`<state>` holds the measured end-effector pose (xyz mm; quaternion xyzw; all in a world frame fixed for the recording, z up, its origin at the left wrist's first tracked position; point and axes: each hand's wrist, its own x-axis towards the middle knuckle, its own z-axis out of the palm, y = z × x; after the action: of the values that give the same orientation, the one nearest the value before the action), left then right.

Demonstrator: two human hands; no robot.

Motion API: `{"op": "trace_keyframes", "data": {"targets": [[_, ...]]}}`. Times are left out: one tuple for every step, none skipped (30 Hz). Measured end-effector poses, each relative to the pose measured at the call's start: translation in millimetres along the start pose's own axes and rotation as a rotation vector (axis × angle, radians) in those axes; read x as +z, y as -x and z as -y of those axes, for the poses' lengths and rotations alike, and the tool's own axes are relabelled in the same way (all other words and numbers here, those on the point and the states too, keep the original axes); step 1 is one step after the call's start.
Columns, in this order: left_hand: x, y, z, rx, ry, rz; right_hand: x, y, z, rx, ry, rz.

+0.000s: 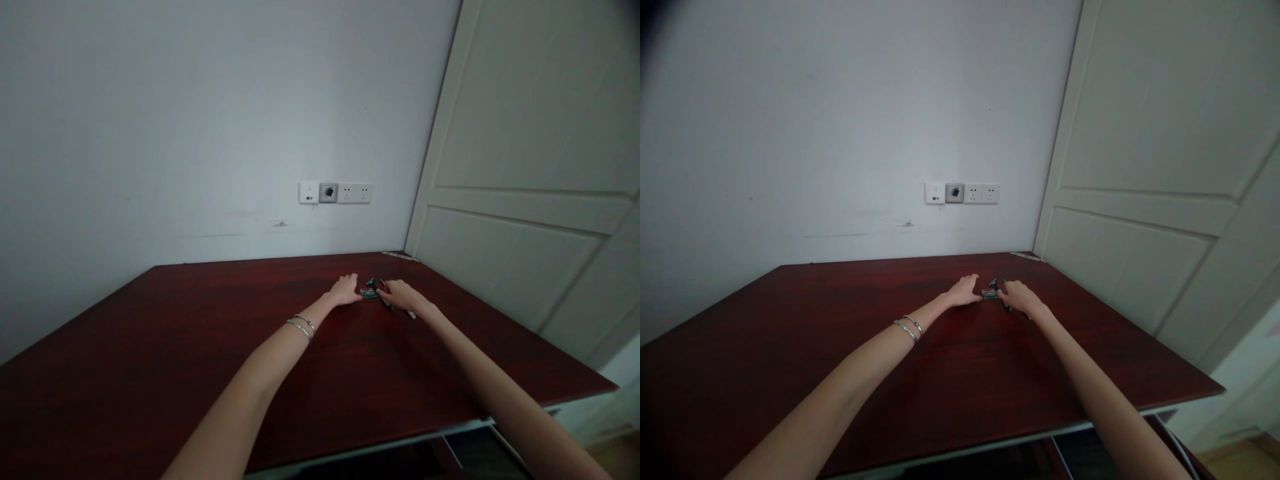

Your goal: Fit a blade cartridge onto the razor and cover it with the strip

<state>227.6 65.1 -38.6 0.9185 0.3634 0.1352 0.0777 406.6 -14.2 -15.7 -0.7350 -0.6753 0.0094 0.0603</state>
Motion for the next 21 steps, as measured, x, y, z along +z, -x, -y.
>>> {"op": "trace_keyframes", "data": {"targets": [[-3.9,5,8,-0.019,-0.002,-0.012,-1,0,6,-0.011,-0.004,-0.013],[-8.3,10,16,-0.045,-0.011,-0.027,-1,-1,13,-0.025,-0.005,-0.027],[-13.3,17,25,-0.067,-0.019,-0.036,-1,-2,21,-0.042,-0.004,-0.045],[-18.7,25,35,-0.084,-0.029,-0.041,0,-2,30,-0.057,0.0,-0.067],[-24.3,34,44,-0.101,-0.041,-0.038,1,-4,40,-0.072,0.003,-0.085],[-29.9,44,53,-0.13,-0.057,-0.037,2,-5,52,-0.089,0.004,-0.097],[-35.4,54,62,-0.158,-0.075,-0.039,4,-6,64,-0.107,0.004,-0.103],[-40.5,64,71,-0.19,-0.09,-0.04,6,-8,76,-0.128,0.002,-0.103],[-45.0,75,80,-0.221,-0.103,-0.042,8,-9,89,-0.148,0.002,-0.097],[-48.9,86,89,-0.25,-0.113,-0.047,10,-10,102,-0.167,0.004,-0.088],[-52.0,96,97,-0.276,-0.122,-0.053,12,-11,115,-0.187,0.01,-0.079],[-54.3,107,105,-0.298,-0.131,-0.06,14,-12,127,-0.204,0.018,-0.07],[-55.8,117,113,-0.318,-0.14,-0.069,16,-13,138,-0.226,0.024,-0.064],[-56.5,127,120,-0.335,-0.15,-0.077,18,-13,148,-0.253,0.028,-0.06],[-56.5,136,126,-0.35,-0.158,-0.085,21,-14,158,-0.281,0.03,-0.06],[-56.0,144,132,-0.364,-0.165,-0.094,23,-14,166,-0.311,0.029,-0.064],[-55.2,152,136,-0.375,-0.171,-0.1,26,-14,173,-0.341,0.026,-0.069],[-54.2,158,139,-0.383,-0.176,-0.105,29,-14,179,-0.367,0.021,-0.077],[-53.1,163,141,-0.387,-0.184,-0.111,32,-13,183,-0.392,0.016,-0.082],[-52.1,167,141,-0.39,-0.193,-0.116,35,-13,187,-0.411,0.011,-0.088],[-51.2,170,141,-0.392,-0.204,-0.119,39,-12,189,-0.428,0.006,-0.094]]}}
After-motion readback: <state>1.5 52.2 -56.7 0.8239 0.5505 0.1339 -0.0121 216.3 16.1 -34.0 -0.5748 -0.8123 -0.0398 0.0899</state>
